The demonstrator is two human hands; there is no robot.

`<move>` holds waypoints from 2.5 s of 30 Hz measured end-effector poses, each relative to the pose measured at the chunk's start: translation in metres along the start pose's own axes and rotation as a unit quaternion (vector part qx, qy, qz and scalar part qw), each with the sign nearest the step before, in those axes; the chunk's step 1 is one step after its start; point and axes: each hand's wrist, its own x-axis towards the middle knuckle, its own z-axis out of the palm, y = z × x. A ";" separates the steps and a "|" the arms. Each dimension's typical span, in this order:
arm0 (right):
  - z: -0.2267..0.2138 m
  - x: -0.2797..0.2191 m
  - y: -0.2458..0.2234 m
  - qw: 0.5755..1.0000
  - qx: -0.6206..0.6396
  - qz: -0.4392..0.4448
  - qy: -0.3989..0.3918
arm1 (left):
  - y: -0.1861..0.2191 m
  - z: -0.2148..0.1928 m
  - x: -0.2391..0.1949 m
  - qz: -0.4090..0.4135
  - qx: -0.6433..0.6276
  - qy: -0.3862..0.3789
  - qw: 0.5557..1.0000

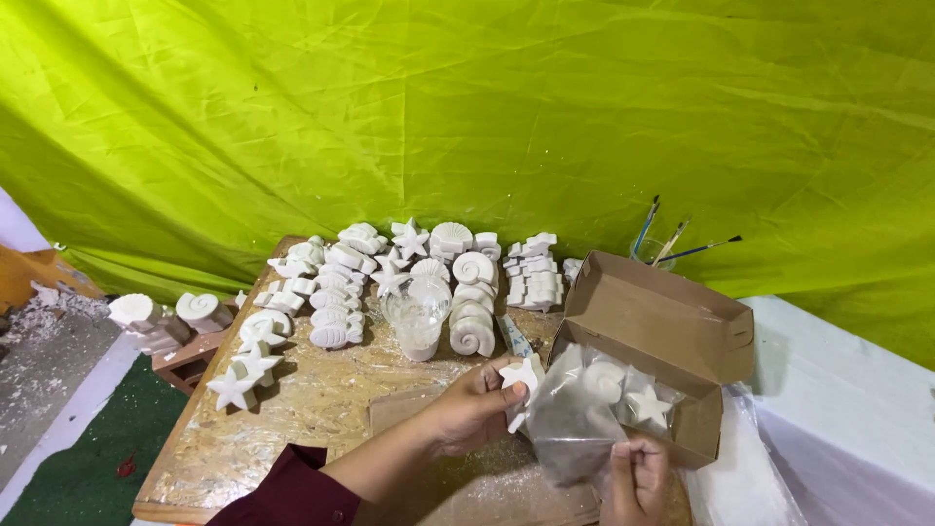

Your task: The person smooths a white star-shaped decorative item with a small tool, then places it into a clear plastic bag. The workspace contains many similar white decorative items and a cardboard box.

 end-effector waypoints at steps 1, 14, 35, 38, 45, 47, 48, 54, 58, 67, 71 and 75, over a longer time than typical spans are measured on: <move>0.001 -0.002 -0.003 1.000 -0.002 0.003 0.000 | -0.001 0.000 -0.001 -0.001 -0.003 0.001 1.000; 0.035 0.006 -0.062 0.990 -0.004 0.135 -0.034 | -0.015 -0.019 0.005 0.001 0.042 -0.001 0.999; 0.061 0.003 -0.079 0.981 -0.137 0.111 -0.079 | -0.009 -0.004 0.001 0.049 0.156 0.059 0.985; 0.060 0.008 -0.081 0.974 -0.226 -0.005 -0.017 | -0.006 -0.001 0.001 0.045 0.153 0.067 0.985; 0.052 0.007 -0.093 0.933 -0.333 -0.134 -0.028 | -0.009 -0.002 0.003 -0.024 0.203 0.055 0.977; 0.054 0.014 -0.101 0.927 -0.345 -0.131 -0.061 | -0.011 -0.002 0.000 -0.016 0.186 0.048 0.981; 0.055 0.017 -0.105 0.921 -0.357 -0.128 -0.093 | -0.013 -0.001 -0.002 -0.008 0.170 0.041 0.985; 0.085 0.063 -0.153 0.881 -0.399 -0.138 -0.211 | -0.005 0.001 -0.003 0.020 0.172 0.050 0.984; 0.103 0.102 -0.160 0.842 -0.429 -0.060 -0.321 | 0.004 0.003 -0.005 0.038 0.181 0.048 0.982; 0.113 0.151 -0.149 0.823 -0.246 0.049 -0.509 | 0.010 -0.004 -0.004 -0.003 0.043 0.037 0.998; 0.100 0.144 -0.122 0.870 -0.157 0.011 -0.467 | 0.007 -0.003 -0.004 0.005 0.082 0.038 0.996; 0.096 0.144 -0.119 0.901 -0.079 -0.046 -0.425 | 0.012 0.005 -0.004 0.003 0.136 0.071 0.988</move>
